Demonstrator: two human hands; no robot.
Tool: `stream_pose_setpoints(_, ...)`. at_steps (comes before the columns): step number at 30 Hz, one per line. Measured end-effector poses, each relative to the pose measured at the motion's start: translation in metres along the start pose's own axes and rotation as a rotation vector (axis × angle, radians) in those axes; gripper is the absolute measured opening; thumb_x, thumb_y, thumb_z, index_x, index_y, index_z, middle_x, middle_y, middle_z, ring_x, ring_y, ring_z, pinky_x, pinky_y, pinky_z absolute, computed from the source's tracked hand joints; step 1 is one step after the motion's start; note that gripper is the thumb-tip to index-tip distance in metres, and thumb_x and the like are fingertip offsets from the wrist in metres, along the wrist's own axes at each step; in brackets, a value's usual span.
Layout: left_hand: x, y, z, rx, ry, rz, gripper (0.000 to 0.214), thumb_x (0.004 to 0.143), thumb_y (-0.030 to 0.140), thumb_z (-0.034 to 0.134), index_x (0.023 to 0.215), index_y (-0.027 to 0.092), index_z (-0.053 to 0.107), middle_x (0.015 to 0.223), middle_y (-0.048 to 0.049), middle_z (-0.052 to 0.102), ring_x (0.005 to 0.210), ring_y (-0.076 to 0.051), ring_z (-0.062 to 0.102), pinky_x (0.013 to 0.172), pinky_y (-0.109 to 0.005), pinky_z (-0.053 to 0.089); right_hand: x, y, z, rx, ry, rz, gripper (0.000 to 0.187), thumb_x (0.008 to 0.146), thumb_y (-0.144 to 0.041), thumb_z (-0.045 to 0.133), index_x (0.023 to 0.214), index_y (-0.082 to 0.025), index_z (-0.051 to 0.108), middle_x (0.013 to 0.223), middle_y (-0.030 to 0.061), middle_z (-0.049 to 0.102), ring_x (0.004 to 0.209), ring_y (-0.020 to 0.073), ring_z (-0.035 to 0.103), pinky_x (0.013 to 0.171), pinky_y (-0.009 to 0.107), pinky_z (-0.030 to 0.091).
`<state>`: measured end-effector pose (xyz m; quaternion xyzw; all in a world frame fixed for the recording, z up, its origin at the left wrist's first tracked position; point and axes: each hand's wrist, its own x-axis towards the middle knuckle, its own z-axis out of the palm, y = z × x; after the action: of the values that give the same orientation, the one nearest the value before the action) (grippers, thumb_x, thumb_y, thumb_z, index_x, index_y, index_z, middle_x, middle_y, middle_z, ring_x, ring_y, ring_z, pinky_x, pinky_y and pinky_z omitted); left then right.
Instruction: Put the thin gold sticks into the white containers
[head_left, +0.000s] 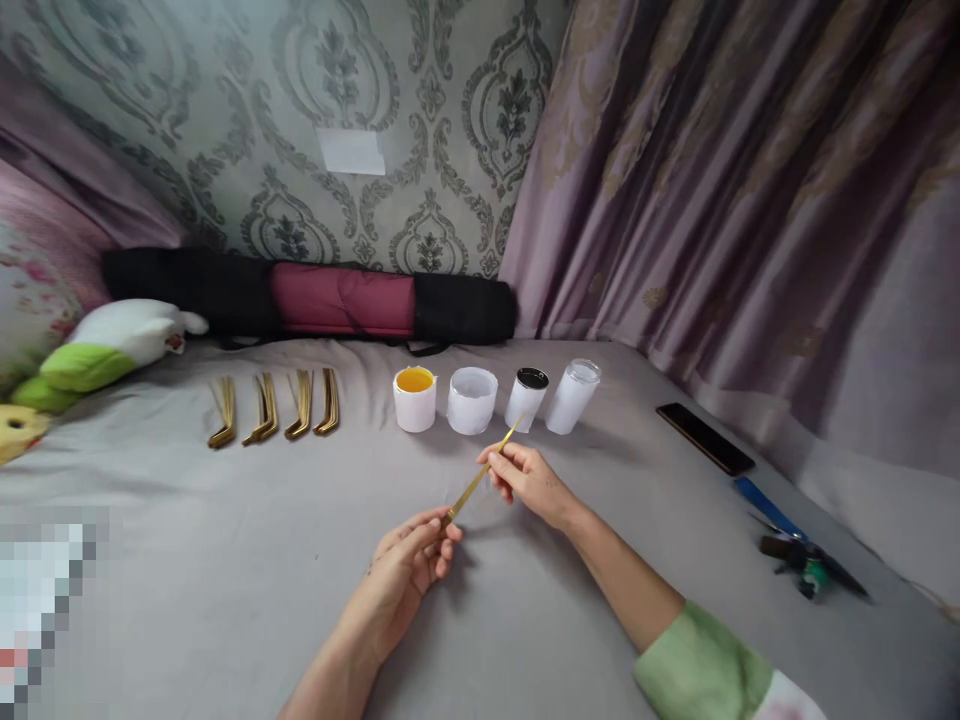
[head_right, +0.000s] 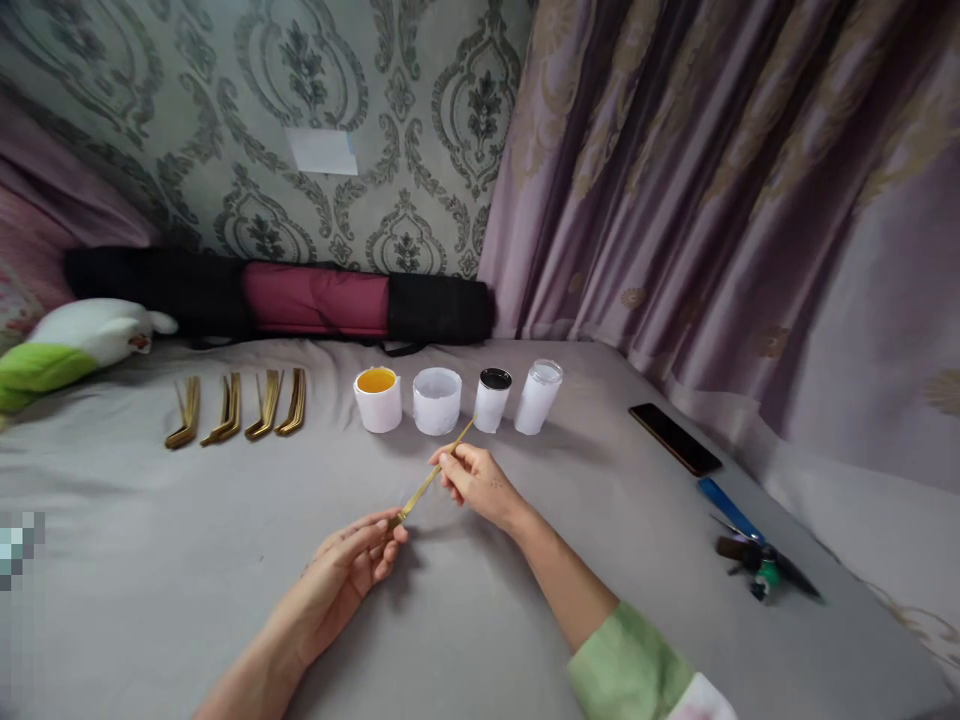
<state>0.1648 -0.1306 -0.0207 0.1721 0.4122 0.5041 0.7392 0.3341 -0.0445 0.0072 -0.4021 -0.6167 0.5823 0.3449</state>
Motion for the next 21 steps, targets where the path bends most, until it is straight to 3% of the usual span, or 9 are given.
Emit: stream_pose_setpoints(21,0.002,0.001,-0.002,-0.026,0.003,-0.019,0.024,0.072,0.016,0.057,0.095,0.009,0.058,0.078,-0.0091,0.062,0.06,-0.009,0.055,0.057,-0.02,0.047,0.007,-0.012,-0.022,0.099,0.163,-0.057,0.035,0.078,-0.046,0.044,0.093,-0.018,0.058,0.066,-0.0012,0.05,0.048,0.0058,0.043,0.042,0.02,0.036)
